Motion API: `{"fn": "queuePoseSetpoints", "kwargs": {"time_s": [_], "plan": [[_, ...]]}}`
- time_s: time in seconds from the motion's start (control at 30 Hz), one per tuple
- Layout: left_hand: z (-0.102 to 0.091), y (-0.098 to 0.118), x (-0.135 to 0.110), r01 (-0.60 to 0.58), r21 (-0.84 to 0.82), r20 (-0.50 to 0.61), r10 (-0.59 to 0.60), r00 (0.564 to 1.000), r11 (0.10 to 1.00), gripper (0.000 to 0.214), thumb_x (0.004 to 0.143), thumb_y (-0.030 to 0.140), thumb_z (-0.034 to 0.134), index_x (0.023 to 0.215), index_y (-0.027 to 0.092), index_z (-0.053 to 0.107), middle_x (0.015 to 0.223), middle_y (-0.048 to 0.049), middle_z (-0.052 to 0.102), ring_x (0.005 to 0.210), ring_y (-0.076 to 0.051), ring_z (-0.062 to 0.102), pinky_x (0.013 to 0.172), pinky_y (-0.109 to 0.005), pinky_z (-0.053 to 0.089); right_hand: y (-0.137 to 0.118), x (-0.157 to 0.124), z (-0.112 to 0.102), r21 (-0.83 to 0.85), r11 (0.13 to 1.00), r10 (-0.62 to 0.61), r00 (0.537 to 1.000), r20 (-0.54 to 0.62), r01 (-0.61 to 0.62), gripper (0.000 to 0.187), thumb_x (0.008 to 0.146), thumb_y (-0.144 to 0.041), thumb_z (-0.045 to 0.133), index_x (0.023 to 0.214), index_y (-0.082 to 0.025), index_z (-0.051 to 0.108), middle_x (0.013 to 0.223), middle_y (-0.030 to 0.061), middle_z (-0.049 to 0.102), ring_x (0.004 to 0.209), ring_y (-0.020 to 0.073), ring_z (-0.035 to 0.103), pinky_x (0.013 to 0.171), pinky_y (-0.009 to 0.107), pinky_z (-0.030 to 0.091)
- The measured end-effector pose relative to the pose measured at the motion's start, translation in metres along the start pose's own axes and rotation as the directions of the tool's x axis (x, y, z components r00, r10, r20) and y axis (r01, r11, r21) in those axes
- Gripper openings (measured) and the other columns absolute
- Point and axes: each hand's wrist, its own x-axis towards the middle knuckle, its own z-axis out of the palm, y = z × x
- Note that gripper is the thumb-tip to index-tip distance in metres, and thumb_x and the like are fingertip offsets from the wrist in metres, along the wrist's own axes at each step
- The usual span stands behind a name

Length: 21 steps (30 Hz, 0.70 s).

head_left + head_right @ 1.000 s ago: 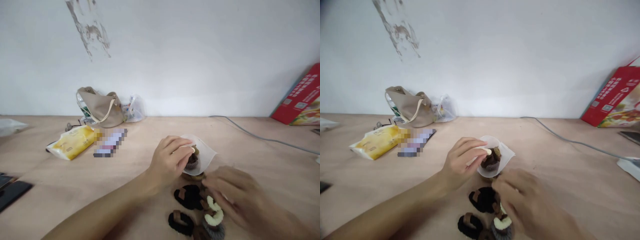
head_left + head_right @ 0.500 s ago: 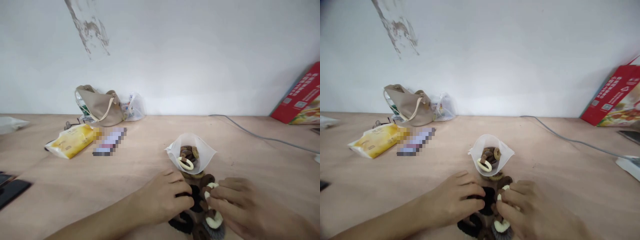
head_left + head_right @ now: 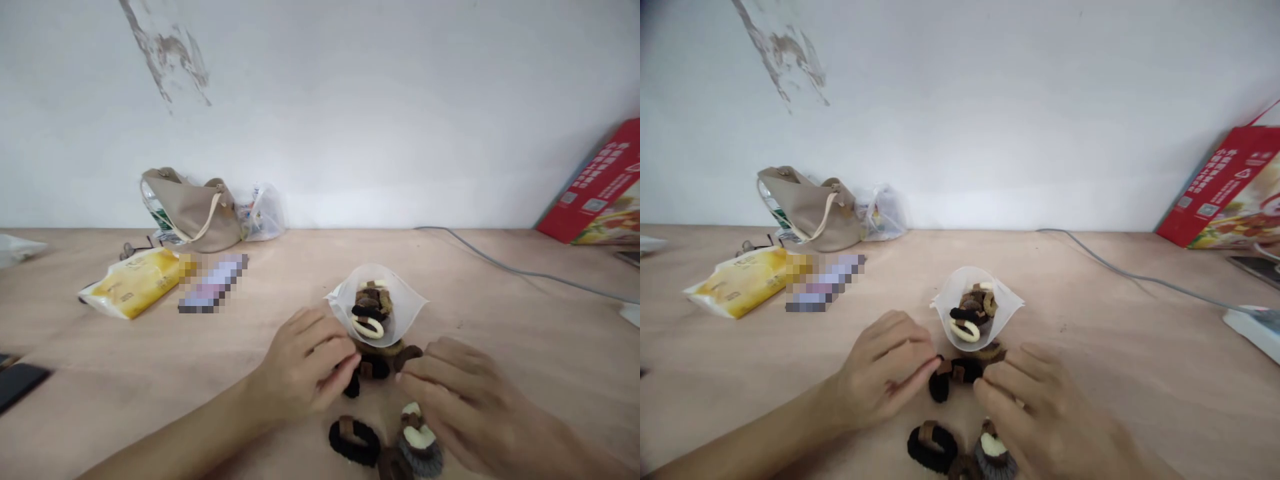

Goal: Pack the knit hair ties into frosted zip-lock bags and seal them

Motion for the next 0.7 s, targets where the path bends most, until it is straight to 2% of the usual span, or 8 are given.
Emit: {"fn": "queuePoseSetpoints", "kwargs": {"time_s": [0.07, 0.17, 0.23, 0.3, 0.43, 0.57, 0.63, 0.7], "plan": [[-0.005, 0.003, -0.007, 0.006, -0.062, 0.175, 0.005, 0.985, 0.998, 0.004, 0.081, 0.015, 0.059, 0.085, 0.015, 0.06, 0.081, -0.0049, 0.066, 0.07, -0.016, 0.054, 0.064, -0.029, 0.044, -0.006, -0.001, 0.006, -0.003, 0.999, 0.033, 0.997, 0.076, -0.033, 0.031, 0.084, -0.004, 0.04, 0.107, -0.015, 0.058, 0.094, 0.0068, 0.067, 0.082, 0.019, 0.059, 0.074, 0.032, 0.045], [-0.005, 0.003, -0.014, 0.053, -0.044, 0.399, -0.031, 0.916, 0.998, 0.016, 0.083, 0.021, 0.06, 0.099, 0.019, 0.062, 0.098, -0.0047, 0.066, 0.084, -0.019, 0.058, 0.073, -0.03, 0.045, -0.01, 0.002, 0.015, -0.061, 0.993, 0.109, 0.968, 0.225, -0.098, 0.03, 0.082, -0.01, 0.054, 0.111, -0.017, 0.057, 0.099, 0.0054, 0.067, 0.088, 0.0213, 0.059, 0.078, 0.034, 0.044], [-0.002, 0.002, -0.017, 0.086, -0.038, 0.48, -0.057, 0.875, 0.996, 0.019, 0.083, 0.019, 0.059, 0.102, 0.021, 0.062, 0.102, -0.0035, 0.066, 0.088, -0.018, 0.058, 0.079, -0.03, 0.046, -0.011, 0.005, 0.019, -0.068, 0.988, 0.151, 0.939, 0.31, -0.136, 0.033, 0.078, -0.012, 0.063, 0.109, -0.02, 0.057, 0.096, 0.0029, 0.066, 0.087, 0.0211, 0.06, 0.077, 0.033, 0.044], [0.001, 0.002, -0.019, 0.112, -0.063, 0.512, -0.064, 0.856, 0.992, 0.021, 0.082, 0.015, 0.058, 0.102, 0.02, 0.062, 0.102, -0.0037, 0.066, 0.089, -0.018, 0.059, 0.082, -0.029, 0.046, -0.012, 0.008, 0.021, -0.057, 0.985, 0.17, 0.917, 0.36, -0.161, 0.036, 0.076, -0.013, 0.067, 0.109, -0.022, 0.056, 0.095, 0.0011, 0.066, 0.086, 0.0209, 0.06, 0.076, 0.033, 0.044], [0.004, 0.003, -0.018, 0.111, -0.12, 0.519, -0.033, 0.854, 0.987, 0.018, 0.075, 0.009, 0.06, 0.091, 0.017, 0.064, 0.09, -0.0034, 0.067, 0.081, -0.017, 0.06, 0.072, -0.025, 0.048, -0.013, 0.008, 0.024, -0.07, 0.976, 0.216, 0.886, 0.41, -0.206, 0.039, 0.073, -0.01, 0.066, 0.108, -0.024, 0.053, 0.093, 0.0, 0.064, 0.079, 0.0198, 0.06, 0.068, 0.03, 0.043], [0.004, 0.007, -0.015, 0.014, -0.179, 0.482, 0.076, 0.873, 0.984, 0.009, 0.076, 0.009, 0.058, 0.079, 0.016, 0.063, 0.076, -0.0019, 0.067, 0.07, -0.015, 0.059, 0.062, -0.022, 0.048, -0.012, 0.009, 0.025, -0.108, 0.964, 0.266, 0.851, 0.454, -0.243, 0.034, 0.066, -0.004, 0.064, 0.091, -0.024, 0.053, 0.084, -0.0026, 0.062, 0.064, 0.0173, 0.058, 0.055, 0.027, 0.038], [0.001, 0.009, -0.012, -0.045, -0.176, 0.399, 0.114, 0.91, 0.983, 0.01, 0.077, 0.007, 0.057, 0.079, 0.014, 0.062, 0.072, -0.0022, 0.067, 0.065, -0.014, 0.059, 0.058, -0.022, 0.048, -0.013, 0.01, 0.019, -0.053, 0.98, 0.195, 0.882, 0.429, -0.191, 0.027, 0.065, -0.006, 0.063, 0.082, -0.024, 0.051, 0.076, -0.0037, 0.061, 0.06, 0.0169, 0.056, 0.052, 0.027, 0.037], [-0.004, 0.011, -0.008, -0.139, -0.14, 0.236, 0.17, 0.957, 0.98, 0.01, 0.077, 0.005, 0.059, 0.084, 0.011, 0.062, 0.075, -0.0046, 0.069, 0.066, -0.014, 0.061, 0.06, -0.024, 0.05, -0.013, 0.013, 0.01, 0.033, 0.995, 0.08, 0.954, 0.288, -0.094, 0.018, 0.072, -0.007, 0.058, 0.079, -0.022, 0.052, 0.075, -0.0024, 0.061, 0.06, 0.0158, 0.055, 0.053, 0.027, 0.04]]}}
